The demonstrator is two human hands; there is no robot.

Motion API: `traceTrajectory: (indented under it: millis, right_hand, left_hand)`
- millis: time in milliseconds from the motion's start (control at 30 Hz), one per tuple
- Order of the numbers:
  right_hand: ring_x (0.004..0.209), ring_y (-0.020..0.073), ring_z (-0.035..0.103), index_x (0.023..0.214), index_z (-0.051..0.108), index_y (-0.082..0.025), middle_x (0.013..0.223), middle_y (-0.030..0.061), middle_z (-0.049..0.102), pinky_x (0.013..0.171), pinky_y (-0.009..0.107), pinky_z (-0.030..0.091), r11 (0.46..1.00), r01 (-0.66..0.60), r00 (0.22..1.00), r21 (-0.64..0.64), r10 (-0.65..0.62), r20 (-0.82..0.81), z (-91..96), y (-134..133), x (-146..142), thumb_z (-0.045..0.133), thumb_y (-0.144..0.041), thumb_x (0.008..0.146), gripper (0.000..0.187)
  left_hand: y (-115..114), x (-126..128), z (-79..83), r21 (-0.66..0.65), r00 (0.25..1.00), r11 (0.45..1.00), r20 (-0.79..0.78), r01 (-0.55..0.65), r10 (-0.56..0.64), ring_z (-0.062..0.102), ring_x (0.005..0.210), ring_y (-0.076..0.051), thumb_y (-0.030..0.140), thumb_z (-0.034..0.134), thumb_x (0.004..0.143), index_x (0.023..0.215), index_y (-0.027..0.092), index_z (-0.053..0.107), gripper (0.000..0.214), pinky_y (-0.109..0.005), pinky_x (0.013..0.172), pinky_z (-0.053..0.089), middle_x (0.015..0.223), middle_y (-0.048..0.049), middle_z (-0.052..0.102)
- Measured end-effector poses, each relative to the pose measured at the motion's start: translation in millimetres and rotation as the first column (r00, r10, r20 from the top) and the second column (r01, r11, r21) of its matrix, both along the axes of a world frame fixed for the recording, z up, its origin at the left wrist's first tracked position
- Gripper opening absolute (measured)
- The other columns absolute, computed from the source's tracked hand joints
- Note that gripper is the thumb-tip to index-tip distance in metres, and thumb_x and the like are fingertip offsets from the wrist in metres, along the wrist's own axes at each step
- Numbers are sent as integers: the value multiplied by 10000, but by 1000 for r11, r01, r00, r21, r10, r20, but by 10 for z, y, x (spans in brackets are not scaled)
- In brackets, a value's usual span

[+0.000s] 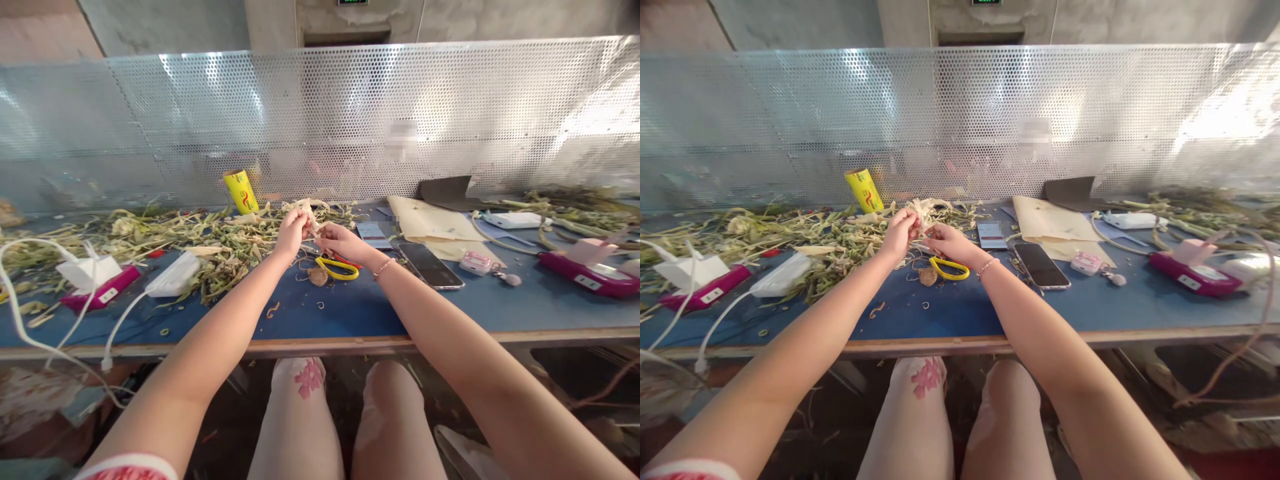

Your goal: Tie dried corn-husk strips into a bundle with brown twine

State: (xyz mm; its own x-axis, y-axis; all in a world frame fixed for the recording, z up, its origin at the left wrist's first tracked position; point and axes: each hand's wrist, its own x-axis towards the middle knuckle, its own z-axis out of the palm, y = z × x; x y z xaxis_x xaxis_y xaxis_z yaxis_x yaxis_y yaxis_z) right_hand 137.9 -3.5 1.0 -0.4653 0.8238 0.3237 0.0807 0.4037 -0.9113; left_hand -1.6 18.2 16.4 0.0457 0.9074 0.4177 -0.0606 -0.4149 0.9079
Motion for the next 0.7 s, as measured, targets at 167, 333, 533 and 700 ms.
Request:
traceTrajectory:
  millis: [167,333,533,700]
  right_hand:
    - [497,71,483,850,385,-210,614,-68,484,492,229,420,983,177,976,45,-169,-135,-5,17,-36,637,-351,704,323]
    - [546,99,539,1071,389,-255,673,-59,525,580,276,489,977,161,967,143,-127,-219,14,33,-9,645,-248,686,462]
    - [565,120,564,1261,358,-264,607,-59,524,606,289,501,949,176,979,261,-141,-147,37,1,70,581,-282,756,553]
    - [660,113,548,1024,608,-214,882,39,620,645,282,475,849,169,971,501,-230,62,101,-49,141,544,-305,775,272]
  left_hand:
    - [-8,20,-11,10,991,991,-21,133,-133,447,522,-58,29,478,618,674,159,482,142,-192,503,353,602,41,479]
    - [-65,42,10,-3,982,985,77,173,-172,510,615,-68,52,567,605,691,152,506,146,-207,594,417,649,29,531]
    - [-132,9,89,-96,965,967,133,238,-225,530,619,-66,58,627,600,693,142,509,172,-225,640,440,636,25,546]
    - [-124,-50,133,-88,986,982,-5,166,-167,555,641,-73,69,651,577,742,141,528,217,-227,655,451,658,24,579]
